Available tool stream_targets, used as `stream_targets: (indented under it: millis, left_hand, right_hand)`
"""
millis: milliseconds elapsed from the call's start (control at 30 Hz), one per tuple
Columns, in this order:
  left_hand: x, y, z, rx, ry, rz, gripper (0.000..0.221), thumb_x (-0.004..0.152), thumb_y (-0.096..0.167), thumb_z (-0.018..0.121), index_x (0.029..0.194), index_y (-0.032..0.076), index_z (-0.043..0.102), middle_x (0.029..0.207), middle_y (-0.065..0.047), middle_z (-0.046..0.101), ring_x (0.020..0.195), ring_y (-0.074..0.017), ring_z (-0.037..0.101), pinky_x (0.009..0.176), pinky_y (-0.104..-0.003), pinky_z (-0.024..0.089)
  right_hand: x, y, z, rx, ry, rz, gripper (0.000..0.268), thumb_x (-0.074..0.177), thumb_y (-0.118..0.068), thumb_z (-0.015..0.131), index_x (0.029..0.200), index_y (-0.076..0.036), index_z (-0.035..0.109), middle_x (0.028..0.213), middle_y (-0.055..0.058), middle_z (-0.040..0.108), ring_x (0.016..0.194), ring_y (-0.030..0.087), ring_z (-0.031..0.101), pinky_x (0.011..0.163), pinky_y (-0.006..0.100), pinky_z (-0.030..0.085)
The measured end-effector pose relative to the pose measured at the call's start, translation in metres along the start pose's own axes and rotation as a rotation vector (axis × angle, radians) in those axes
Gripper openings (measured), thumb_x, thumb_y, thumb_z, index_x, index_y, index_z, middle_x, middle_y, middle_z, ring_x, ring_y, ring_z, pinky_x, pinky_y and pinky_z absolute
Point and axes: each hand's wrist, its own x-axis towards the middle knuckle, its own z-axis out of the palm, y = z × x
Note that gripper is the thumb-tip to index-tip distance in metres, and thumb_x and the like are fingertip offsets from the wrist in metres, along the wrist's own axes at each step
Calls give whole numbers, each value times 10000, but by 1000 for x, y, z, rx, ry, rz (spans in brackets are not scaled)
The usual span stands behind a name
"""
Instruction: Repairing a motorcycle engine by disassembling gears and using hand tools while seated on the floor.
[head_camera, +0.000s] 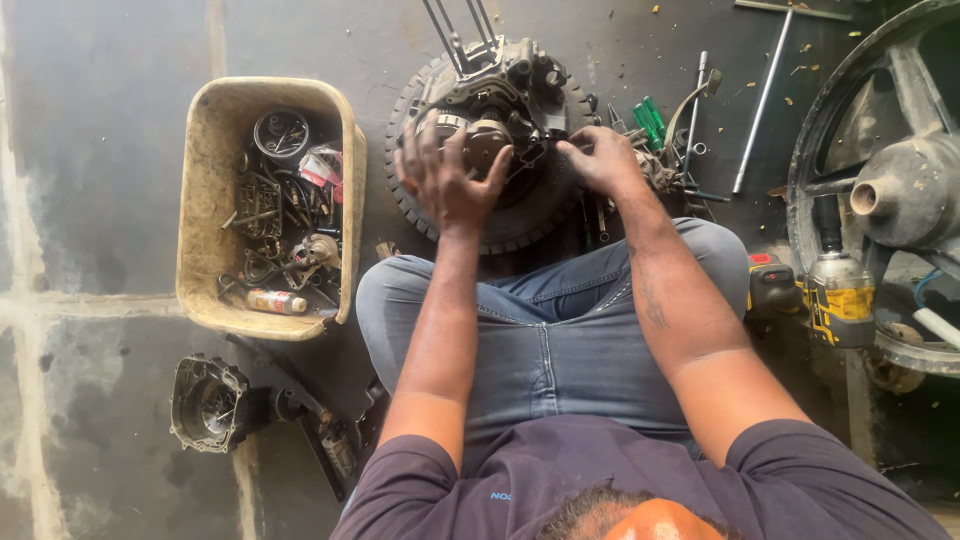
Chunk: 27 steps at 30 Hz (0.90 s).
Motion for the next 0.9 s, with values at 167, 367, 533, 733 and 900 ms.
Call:
stream_targets:
  millis: [167, 367, 533, 733, 900]
  left_hand:
    - [-4, -8, -6, -72, -11, -8, 773, 884, 818, 584, 1327, 184, 607, 1546, -102, 491, 1507, -303, 364, 1258, -532, 215]
    - [-1, 10, -21, -208, -53, 162, 798, 897, 755, 678, 1469, 210, 568, 1566, -105, 467, 1510, -313, 360, 1279, -513, 209]
    - [2, 13, -28, -226, -44, 157, 760, 893, 717, 720, 1458, 225, 596, 1567, -91, 471, 1517, -300, 362, 1279, -496, 215]
    - [2, 15, -27, -156, 18, 94, 633, 880, 703, 723, 1349, 279, 670, 1532, -68, 493, 1493, -315, 369, 1266, -529, 207]
    - [0, 16, -22, -64, 18, 5, 654, 852, 760, 669, 1258, 250, 714, 1519, -68, 497, 1486, -314, 355, 1250, -542, 187]
  right_hand:
    - [0, 3, 2, -23, 2, -22, 452, 927, -443, 739, 1132, -41, 753, 1147, 169, 735, 1012, 275, 735, 899, 394, 562]
    - [-2, 1, 0, -20, 3, -13, 456, 924, -447, 735, 1132, -41, 751, 1151, 169, 734, 1015, 269, 738, 901, 393, 563]
    - [-1, 1, 1, -24, 6, -28, 460, 925, -447, 736, 1133, -38, 751, 1150, 172, 733, 1014, 274, 740, 899, 397, 565]
    - [4, 5, 3, -19, -4, -45, 468, 924, -447, 735, 1153, -39, 747, 1142, 173, 748, 1036, 278, 741, 908, 394, 569]
    - [0, -1, 0, -35, -23, -5, 471, 921, -450, 730, 1166, -48, 747, 1150, 166, 749, 1053, 271, 737, 922, 393, 563]
